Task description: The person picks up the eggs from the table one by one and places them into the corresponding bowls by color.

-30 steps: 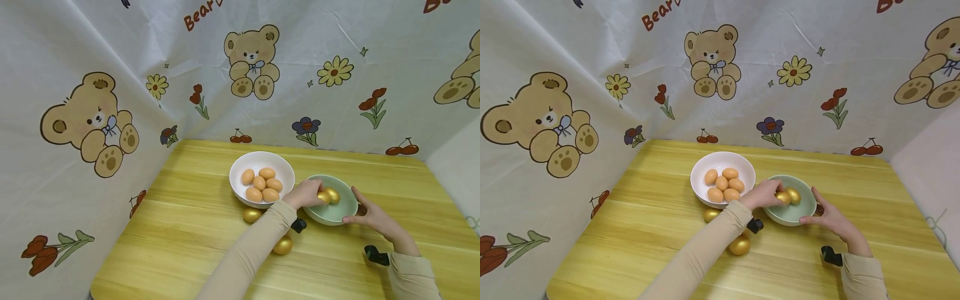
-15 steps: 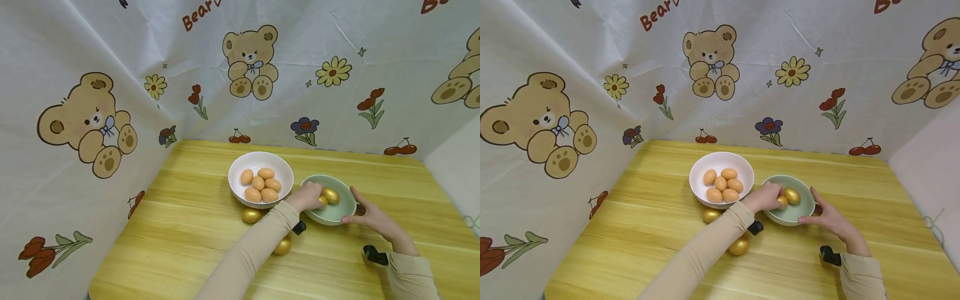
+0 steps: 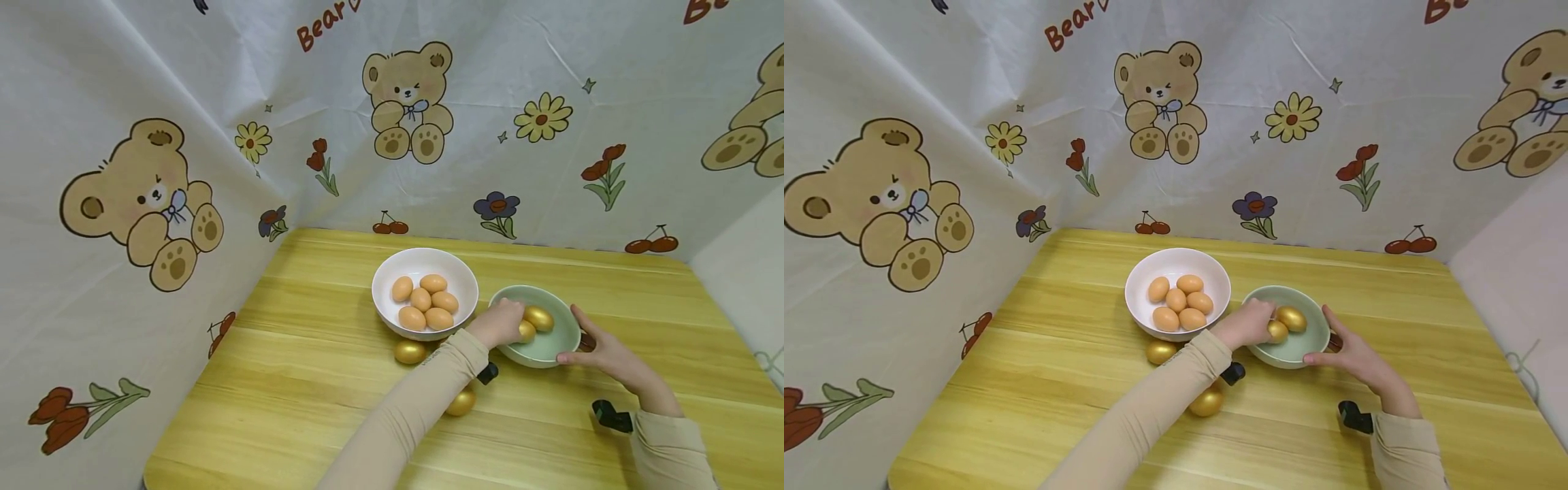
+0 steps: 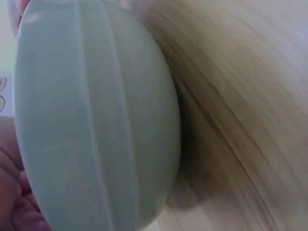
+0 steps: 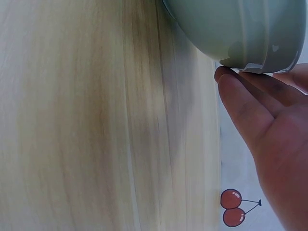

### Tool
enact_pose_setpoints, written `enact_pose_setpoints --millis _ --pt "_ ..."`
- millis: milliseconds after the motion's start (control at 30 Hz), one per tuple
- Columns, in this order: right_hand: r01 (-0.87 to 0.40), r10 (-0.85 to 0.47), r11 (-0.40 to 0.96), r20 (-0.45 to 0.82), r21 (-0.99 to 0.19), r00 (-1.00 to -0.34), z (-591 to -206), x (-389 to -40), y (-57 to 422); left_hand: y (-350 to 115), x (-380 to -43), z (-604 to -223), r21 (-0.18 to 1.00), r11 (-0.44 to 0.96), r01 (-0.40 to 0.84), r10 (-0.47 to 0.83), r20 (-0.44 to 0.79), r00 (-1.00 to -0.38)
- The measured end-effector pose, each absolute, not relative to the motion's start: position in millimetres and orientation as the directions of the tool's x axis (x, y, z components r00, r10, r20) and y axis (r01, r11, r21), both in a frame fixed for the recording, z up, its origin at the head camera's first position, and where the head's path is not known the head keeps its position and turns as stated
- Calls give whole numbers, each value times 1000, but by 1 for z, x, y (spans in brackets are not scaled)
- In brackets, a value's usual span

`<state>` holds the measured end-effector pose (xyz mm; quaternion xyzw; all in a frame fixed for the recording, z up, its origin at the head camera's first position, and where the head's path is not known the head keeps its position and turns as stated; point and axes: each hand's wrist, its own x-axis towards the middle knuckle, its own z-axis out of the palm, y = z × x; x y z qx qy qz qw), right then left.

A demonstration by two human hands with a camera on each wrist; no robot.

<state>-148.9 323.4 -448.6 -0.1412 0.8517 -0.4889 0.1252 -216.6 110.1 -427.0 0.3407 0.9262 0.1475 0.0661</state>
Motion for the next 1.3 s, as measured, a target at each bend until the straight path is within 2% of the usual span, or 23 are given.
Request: enact_pose_setpoints --millis 233,433,733,1000,1300 --pt "-116 -358 491 -79 -864 -930 -450 -149 325 103 -217 -430 424 681 597 659 -1 -752" --pt "-112 -360 490 -84 -865 -929 -449 -148 323 86 -211 -423 504 606 615 694 41 -719" --pt "-109 -360 484 -84 -869 -929 -448 -148 324 64 -198 -417 462 567 682 716 134 -685" --pt "-110 -359 484 -82 -868 -930 -450 -150 325 48 -183 -418 503 508 699 718 201 -666" --pt "-105 -354 502 -94 -859 -931 -451 -151 325 17 -170 -426 685 357 635 663 294 -689"
